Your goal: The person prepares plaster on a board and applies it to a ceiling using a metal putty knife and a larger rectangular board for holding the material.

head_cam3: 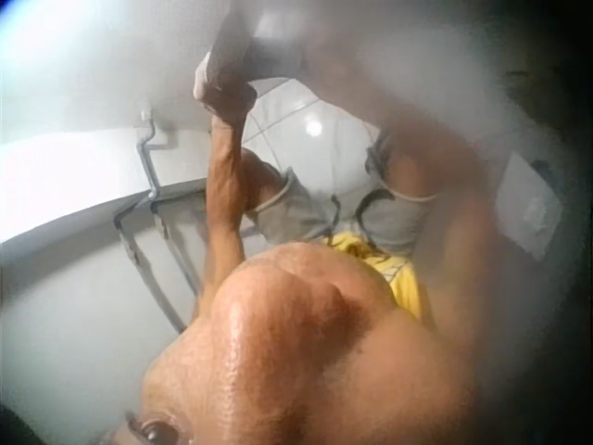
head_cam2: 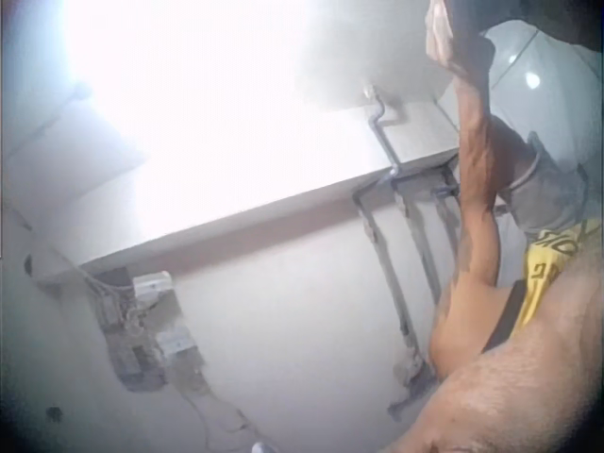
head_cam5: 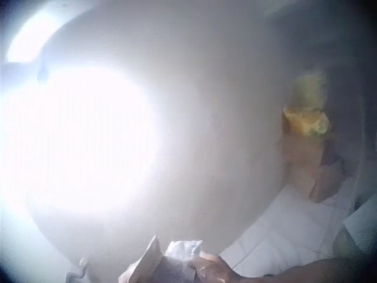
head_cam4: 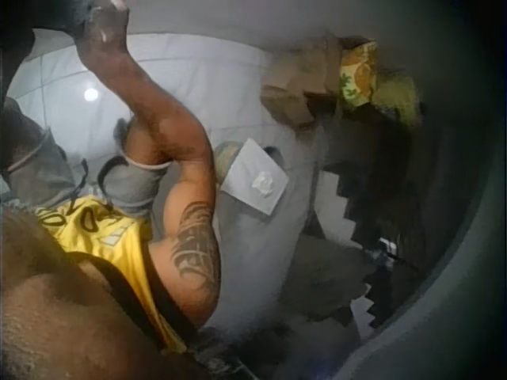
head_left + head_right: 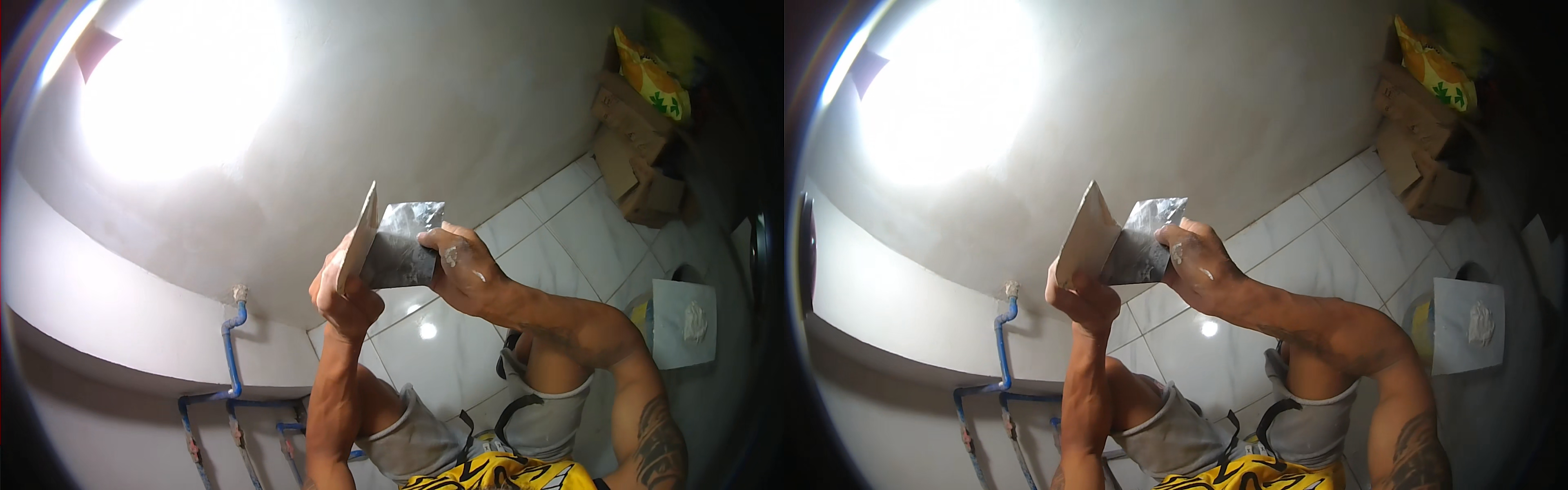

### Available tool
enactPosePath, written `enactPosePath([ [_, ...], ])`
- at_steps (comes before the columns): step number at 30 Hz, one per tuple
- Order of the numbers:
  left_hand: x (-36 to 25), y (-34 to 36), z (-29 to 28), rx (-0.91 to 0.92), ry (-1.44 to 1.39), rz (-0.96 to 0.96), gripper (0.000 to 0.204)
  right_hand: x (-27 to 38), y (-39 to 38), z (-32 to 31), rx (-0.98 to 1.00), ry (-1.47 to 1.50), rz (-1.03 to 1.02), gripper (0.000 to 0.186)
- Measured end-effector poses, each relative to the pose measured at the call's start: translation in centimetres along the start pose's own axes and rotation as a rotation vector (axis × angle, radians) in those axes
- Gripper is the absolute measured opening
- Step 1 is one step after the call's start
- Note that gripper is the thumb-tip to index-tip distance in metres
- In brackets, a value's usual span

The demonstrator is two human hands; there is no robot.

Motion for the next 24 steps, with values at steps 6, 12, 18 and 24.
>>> enactPosePath([
  [6, -0.6, -0.1, 0.4, 0.114, -0.098, 0.114, 0.028, 1.2, 0.1, -0.5, 0.29, -0.521, -0.455, 0.015],
  [12, -0.1, -1.1, -0.5, 0.163, -0.041, 0.137, 0.051, 0.6, -0.2, 0.2, -0.006, 0.022, 0.085, 0.033],
  [18, 0.6, -1.9, -1.7, 0.313, 0.012, 0.124, 0.057, 1.1, -0.8, 1.6, -0.03, 0.068, 0.086, 0.031],
  [24, 1.4, -2.9, -4.3, 0.321, 0.083, 0.046, 0.064, 1.3, -0.1, 2.8, 0.029, 0.058, 0.141, 0.033],
])
Point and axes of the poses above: each hand's wrist, its own y-axis towards the middle knuckle, its own z-axis out of the palm, x = y × z, the point moved 3 cm from there along y, towards the middle knuckle, and after that the axes turned 5 degrees about y, right-handed, at the moved point
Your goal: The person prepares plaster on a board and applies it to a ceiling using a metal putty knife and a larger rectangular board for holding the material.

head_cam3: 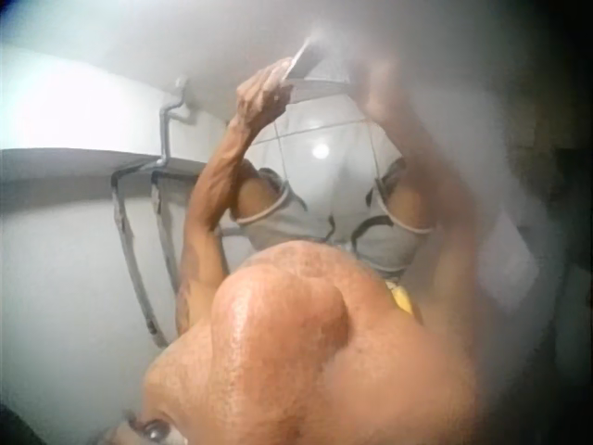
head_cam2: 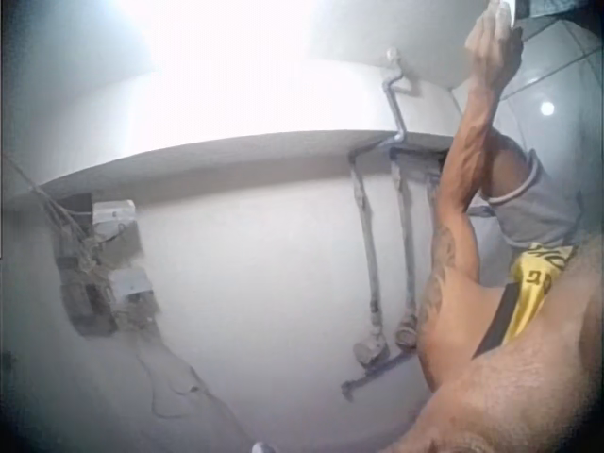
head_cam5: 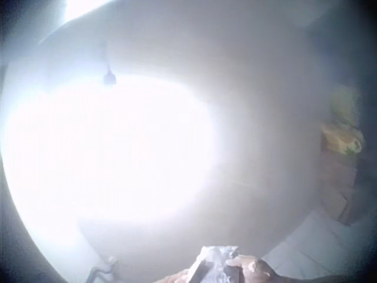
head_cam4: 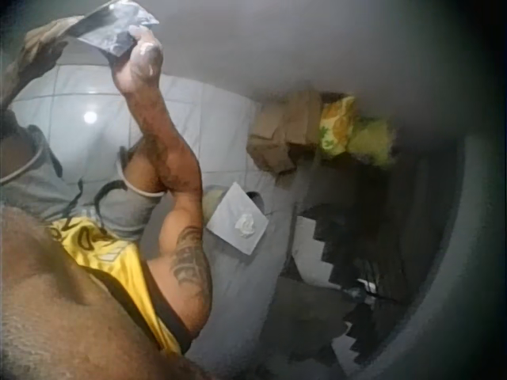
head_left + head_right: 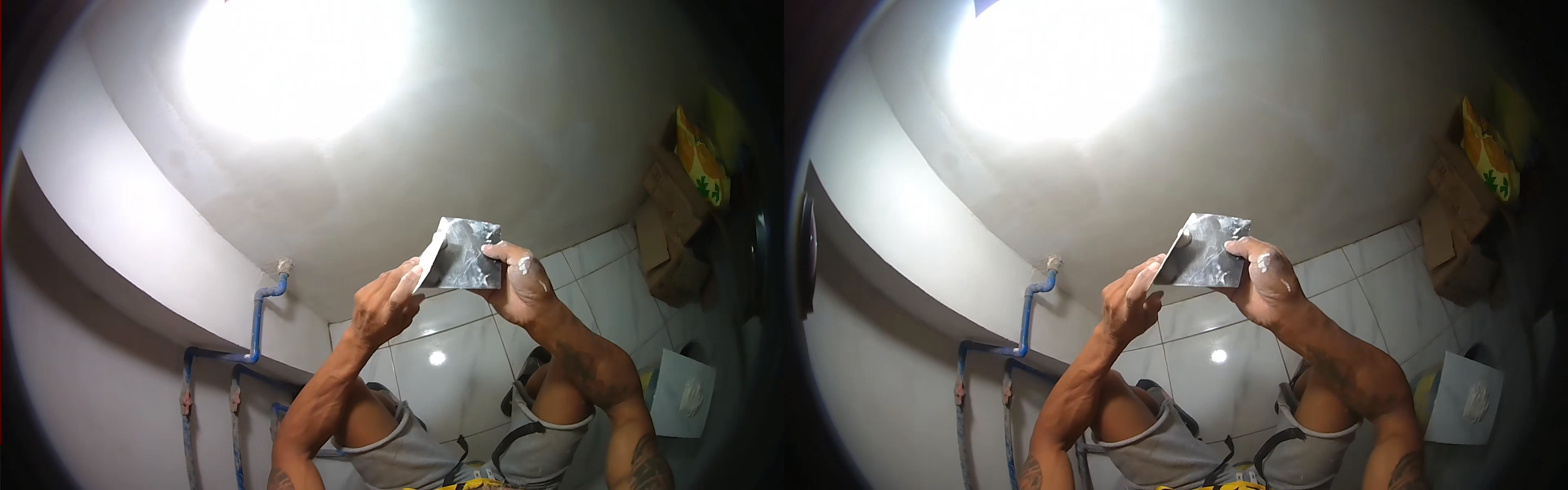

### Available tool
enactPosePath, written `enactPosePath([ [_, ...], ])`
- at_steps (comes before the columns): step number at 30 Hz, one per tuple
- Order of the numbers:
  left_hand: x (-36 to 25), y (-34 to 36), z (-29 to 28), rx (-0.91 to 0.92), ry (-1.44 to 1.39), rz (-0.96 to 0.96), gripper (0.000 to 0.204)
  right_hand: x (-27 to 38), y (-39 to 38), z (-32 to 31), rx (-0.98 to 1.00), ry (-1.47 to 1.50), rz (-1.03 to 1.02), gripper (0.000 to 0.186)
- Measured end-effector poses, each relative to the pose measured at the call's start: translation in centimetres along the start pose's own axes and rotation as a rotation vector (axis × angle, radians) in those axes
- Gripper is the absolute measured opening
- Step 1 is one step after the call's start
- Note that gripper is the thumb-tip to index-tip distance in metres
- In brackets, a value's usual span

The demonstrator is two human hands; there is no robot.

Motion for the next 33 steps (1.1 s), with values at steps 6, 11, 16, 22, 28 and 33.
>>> enactPosePath([
  [6, 0.0, -1.8, -1.2, 0.069, 0.166, -0.246, 0.051, 4.4, 3.9, 4.5, 0.308, -0.17, -0.21, 0.036],
  [11, -1.5, -2.5, -2.6, 0.169, 0.146, -0.394, 0.048, 6.5, 10.3, 11.4, 0.536, -0.695, -0.448, 0.029],
  [16, -2.5, -1.7, -2.8, 0.208, 0.024, -0.475, 0.044, 6.1, 11.1, 19.6, 0.159, -1.616, -0.889, 0.026],
  [22, -3.3, -0.2, -2.7, 0.25, -0.124, -0.546, 0.043, 5.1, 17.4, 23.3, 0.462, -2.255, -1.992, 0.036],
  [28, -3.0, 0.0, -3.9, 0.227, -0.138, -0.514, 0.046, 4.1, 20.7, 25.9, 0.258, -2.494, -2.045, 0.038],
  [33, -2.6, 0.2, -5.5, 0.246, -0.161, -0.564, 0.044, 2.4, 22.0, 23.4, 0.178, -2.463, -2.144, 0.038],
])
Point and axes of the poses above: each hand's wrist, its own y-axis towards the middle knuckle, its own z-axis out of the palm, x = y × z, the point moved 3 cm from there along y, towards the middle knuckle, and after that the axes turned 5 degrees about y, right-handed, at the moved point
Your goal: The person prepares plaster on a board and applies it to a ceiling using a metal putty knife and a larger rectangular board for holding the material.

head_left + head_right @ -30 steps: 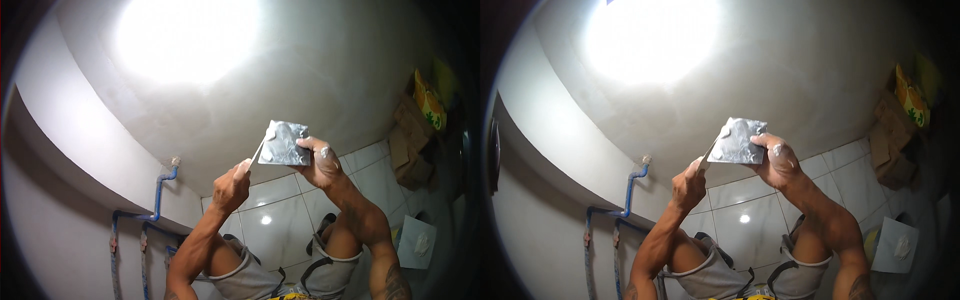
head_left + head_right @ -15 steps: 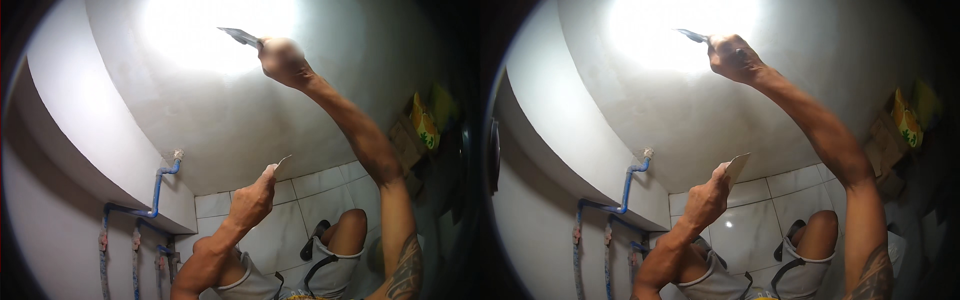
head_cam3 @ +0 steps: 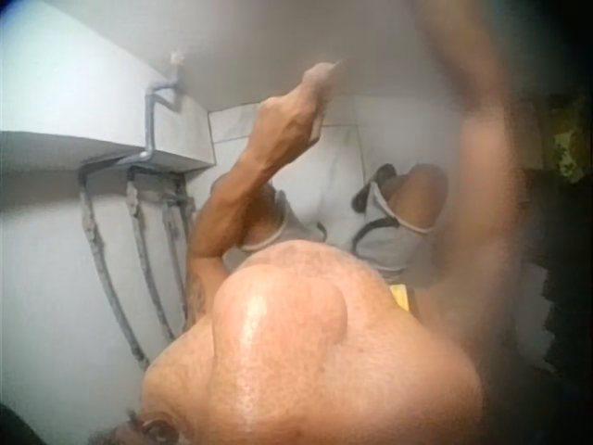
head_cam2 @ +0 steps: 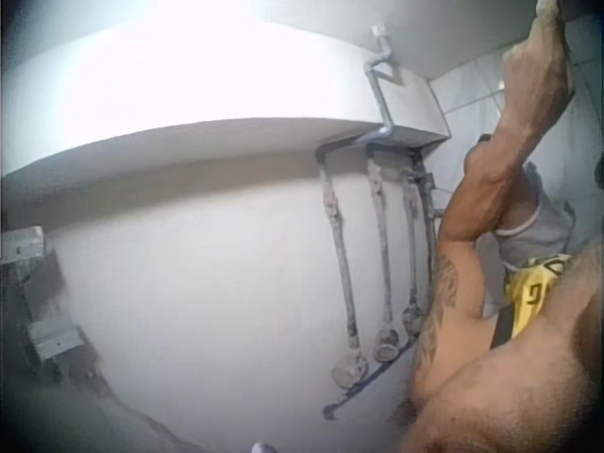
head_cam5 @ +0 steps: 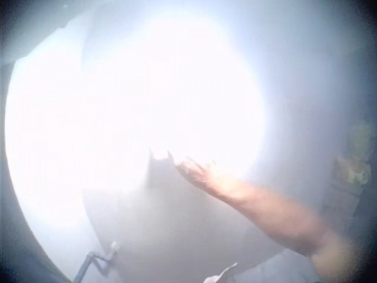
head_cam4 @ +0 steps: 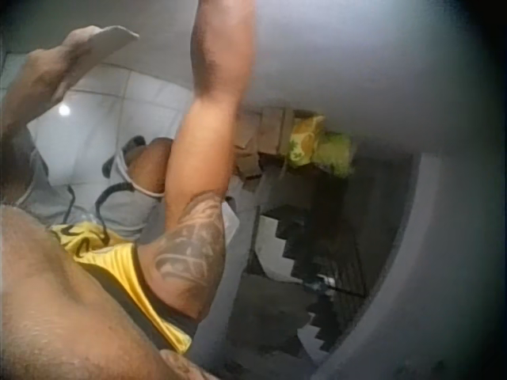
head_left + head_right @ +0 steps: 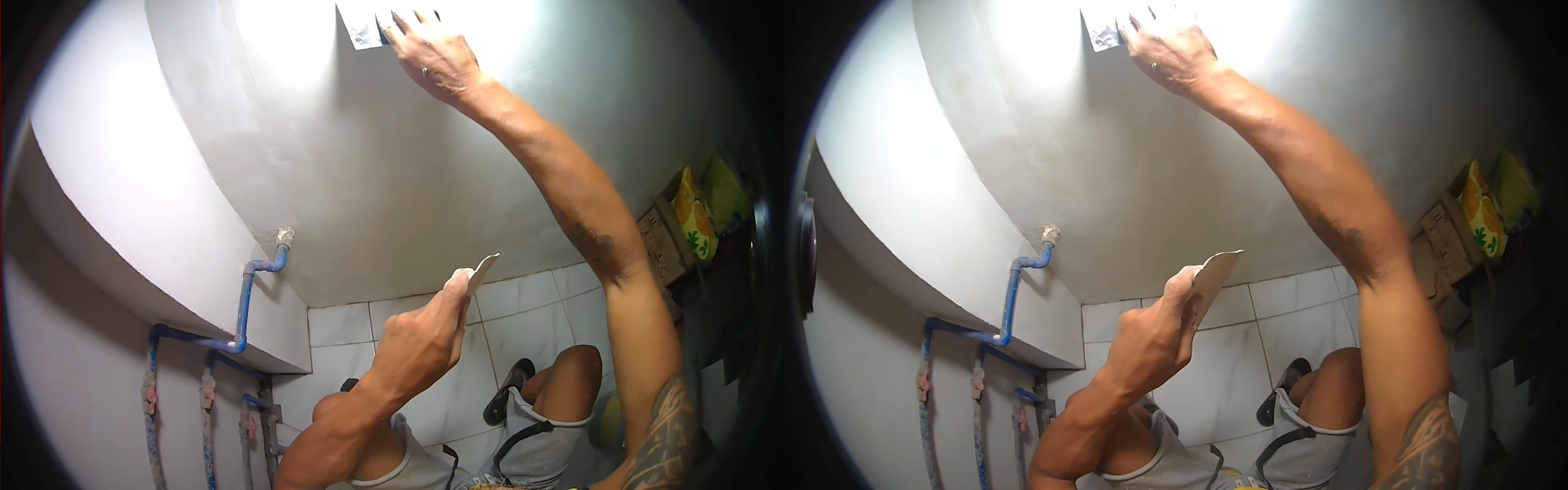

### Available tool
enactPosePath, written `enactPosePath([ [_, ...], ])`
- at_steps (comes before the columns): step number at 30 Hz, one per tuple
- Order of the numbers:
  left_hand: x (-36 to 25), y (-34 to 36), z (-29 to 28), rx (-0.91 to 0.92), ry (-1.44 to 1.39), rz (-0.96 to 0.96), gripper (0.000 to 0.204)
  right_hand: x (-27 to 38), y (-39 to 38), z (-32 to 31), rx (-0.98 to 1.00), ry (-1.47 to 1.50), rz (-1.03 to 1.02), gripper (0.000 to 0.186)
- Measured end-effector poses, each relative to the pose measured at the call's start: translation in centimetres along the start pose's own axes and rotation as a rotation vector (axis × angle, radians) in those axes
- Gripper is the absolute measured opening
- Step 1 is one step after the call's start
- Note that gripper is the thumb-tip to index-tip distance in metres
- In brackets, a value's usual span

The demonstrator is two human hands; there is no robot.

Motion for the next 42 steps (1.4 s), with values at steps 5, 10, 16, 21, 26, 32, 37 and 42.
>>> enactPosePath([
  [5, 0.4, -0.3, -1.0, 0.0, -0.014, -0.043, 0.041, 4.7, -5.1, 2.1, 0.069, 0.019, 0.078, 0.042],
  [10, 0.2, -0.1, -1.0, 0.029, -0.032, -0.083, 0.04, 9.2, -11.8, 2.3, -0.001, 0.018, 0.026, 0.045],
  [16, 0.7, 0.2, -1.0, 0.006, -0.025, -0.11, 0.038, 10.5, -14.7, 0.6, 0.109, 0.121, 0.014, 0.044],
  [21, 0.6, 0.6, -1.3, 0.007, -0.024, -0.126, 0.033, 7.5, -10.2, -2.2, 0.09, 0.261, -0.036, 0.039],
  [26, 0.8, 0.5, -0.3, -0.003, -0.026, -0.122, 0.029, 2.0, 0.3, -2.0, 0.041, 0.185, 0.081, 0.041],
  [32, 1.0, 0.5, -0.1, 0.01, -0.026, -0.126, 0.029, 0.7, 4.1, 0.1, -0.063, 0.065, 0.008, 0.044],
  [37, 1.0, 0.4, -0.6, -0.002, -0.051, -0.133, 0.03, 3.9, -0.2, 1.3, -0.026, 0.041, -0.041, 0.046],
  [42, 0.8, 0.2, -0.8, 0.023, -0.023, -0.141, 0.031, 8.0, -8.0, 2.0, 0.069, 0.065, -0.042, 0.051],
])
Point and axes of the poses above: each hand's wrist, its own y-axis towards the middle knuckle, its own z-axis out of the palm, x = y × z, the point moved 3 cm from there along y, towards the middle knuckle, and after that the axes turned 5 degrees about y, right-handed, at the moved point
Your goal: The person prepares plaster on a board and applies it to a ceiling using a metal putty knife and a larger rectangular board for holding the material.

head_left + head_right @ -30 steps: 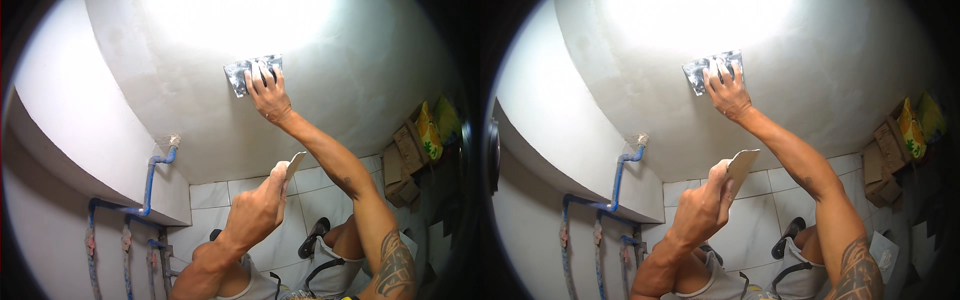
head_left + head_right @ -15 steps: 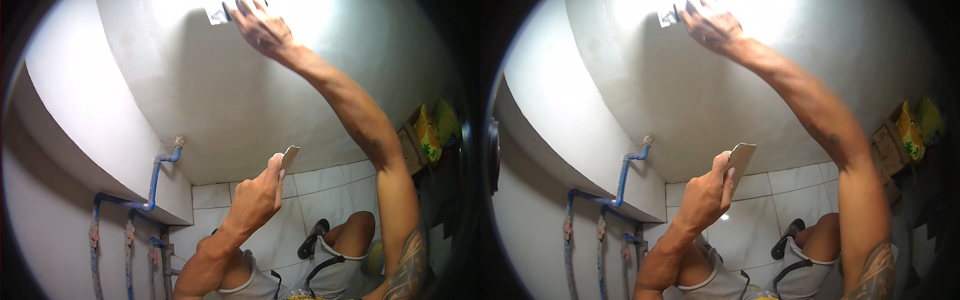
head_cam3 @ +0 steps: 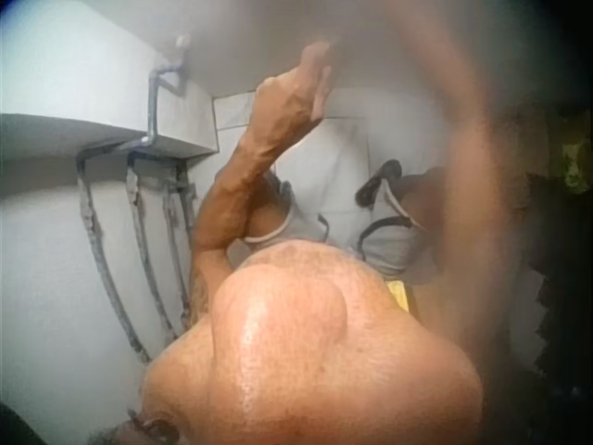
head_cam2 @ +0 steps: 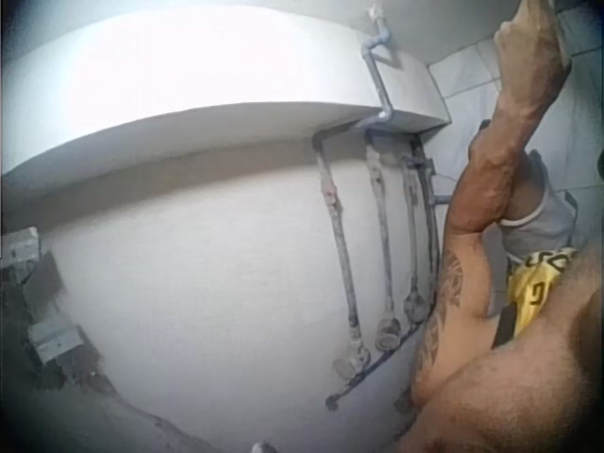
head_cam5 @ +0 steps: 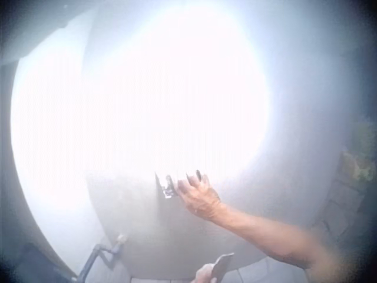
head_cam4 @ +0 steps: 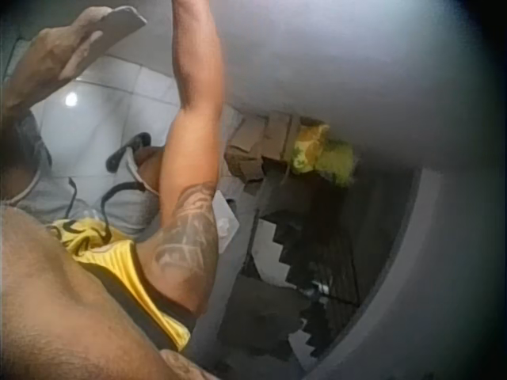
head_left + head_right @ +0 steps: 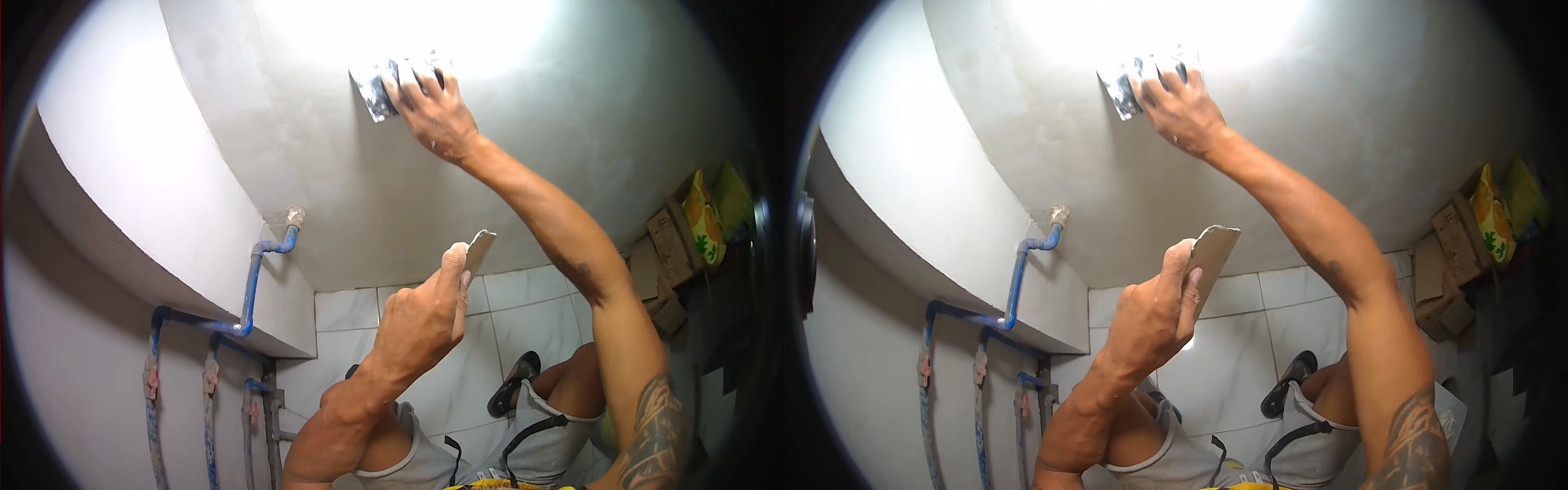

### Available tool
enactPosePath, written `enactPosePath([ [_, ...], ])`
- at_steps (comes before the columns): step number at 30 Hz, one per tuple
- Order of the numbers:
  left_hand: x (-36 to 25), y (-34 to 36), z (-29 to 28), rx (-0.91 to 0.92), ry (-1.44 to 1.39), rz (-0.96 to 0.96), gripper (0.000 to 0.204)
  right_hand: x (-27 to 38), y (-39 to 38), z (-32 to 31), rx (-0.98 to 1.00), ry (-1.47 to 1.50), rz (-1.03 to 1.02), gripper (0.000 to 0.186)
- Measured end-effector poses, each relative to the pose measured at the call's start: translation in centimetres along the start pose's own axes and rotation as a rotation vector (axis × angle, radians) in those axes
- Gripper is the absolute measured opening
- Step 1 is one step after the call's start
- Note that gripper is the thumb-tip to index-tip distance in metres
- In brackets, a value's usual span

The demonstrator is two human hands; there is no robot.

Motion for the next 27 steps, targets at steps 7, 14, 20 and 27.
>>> enactPosePath([
  [7, -0.2, -0.1, -0.3, 0.004, -0.01, -0.019, 0.031, 4.7, -7.8, 1.4, 0.037, 0.039, -0.008, 0.048],
  [14, -0.3, 0.1, -0.6, 0.012, -0.012, -0.054, 0.032, 5.9, -11.4, -0.4, 0.166, 0.193, -0.029, 0.05],
  [20, -0.2, 0.0, -0.6, 0.018, -0.01, -0.098, 0.03, -4.7, -0.7, -5.1, -0.105, 0.035, -0.017, 0.04],
  [27, -0.3, 0.4, 0.2, -0.007, 0.024, -0.029, 0.029, -10.9, 4.7, -4.5, -0.137, -0.138, -0.016, 0.044],
])
Point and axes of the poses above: each hand's wrist, its own y-axis towards the middle knuckle, its own z-axis out of the palm, x = y × z, the point moved 3 cm from there along y, towards the middle knuckle, and after that the axes turned 5 degrees about y, right-handed, at the moved point
